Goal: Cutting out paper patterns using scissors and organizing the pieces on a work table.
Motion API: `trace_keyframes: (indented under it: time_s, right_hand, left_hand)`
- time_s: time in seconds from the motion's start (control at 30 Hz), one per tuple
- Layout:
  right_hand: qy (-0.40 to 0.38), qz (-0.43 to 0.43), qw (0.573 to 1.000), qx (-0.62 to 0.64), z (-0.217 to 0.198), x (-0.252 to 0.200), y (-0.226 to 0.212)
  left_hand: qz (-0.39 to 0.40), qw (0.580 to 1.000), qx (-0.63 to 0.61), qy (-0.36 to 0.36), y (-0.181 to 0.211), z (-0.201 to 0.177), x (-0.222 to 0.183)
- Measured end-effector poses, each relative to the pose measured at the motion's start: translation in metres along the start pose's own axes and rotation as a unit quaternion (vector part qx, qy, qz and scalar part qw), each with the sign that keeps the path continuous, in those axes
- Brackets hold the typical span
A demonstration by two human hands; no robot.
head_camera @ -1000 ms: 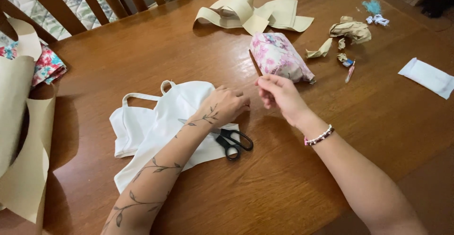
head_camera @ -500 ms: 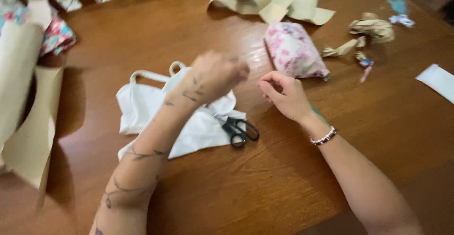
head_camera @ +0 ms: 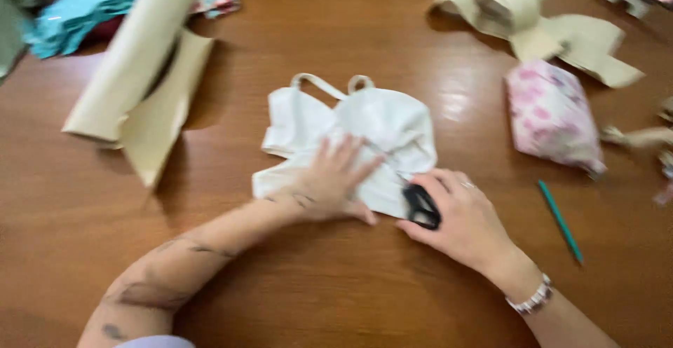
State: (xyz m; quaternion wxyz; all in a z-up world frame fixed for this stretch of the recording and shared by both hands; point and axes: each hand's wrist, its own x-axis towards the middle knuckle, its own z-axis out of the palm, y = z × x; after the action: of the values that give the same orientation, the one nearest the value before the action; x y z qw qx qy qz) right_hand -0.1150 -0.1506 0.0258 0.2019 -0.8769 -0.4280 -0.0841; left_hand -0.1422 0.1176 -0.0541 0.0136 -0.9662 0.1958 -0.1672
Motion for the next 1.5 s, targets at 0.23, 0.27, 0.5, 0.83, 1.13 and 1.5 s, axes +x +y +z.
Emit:
trace_keyframes:
  time_s: [0.23, 0.27, 0.5, 0.83, 1.13, 1.5]
  right_hand:
    - [0.026, 0.081, 0.995, -0.042, 0.015, -0.009, 0.033]
    - [0.033, 0.12, 0.989, -0.076, 0.016, -0.011, 0.036]
    - [0.131, 0.122, 0.975, -0.131, 0.02, -0.024, 0.078]
    - [0.101, 0.206, 0.967, -0.108, 0.027, -0.019, 0.116]
    - [0.028, 0.283, 0.957, -0.061, 0.016, -0.008, 0.095]
    - [0.076, 0.16, 0.982, -0.07, 0.009, -0.005, 0.083]
  left_hand:
    - [-0.055, 0.996, -0.049, -0.043, 0.025, -0.039, 0.012]
    - [-0.041, 0.994, -0.08, -0.062, 0.025, -0.044, 0.012]
    - [-0.025, 0.995, -0.077, -0.05, 0.001, -0.035, 0.02]
    - [-0.271, 0.962, -0.033, -0.005, -0.148, -0.034, 0.028]
    - [-0.489, 0.872, 0.002, -0.02, -0.24, -0.051, -0.036]
    - [-0.324, 0.855, -0.314, 0.255, -0.152, -0.187, 0.003]
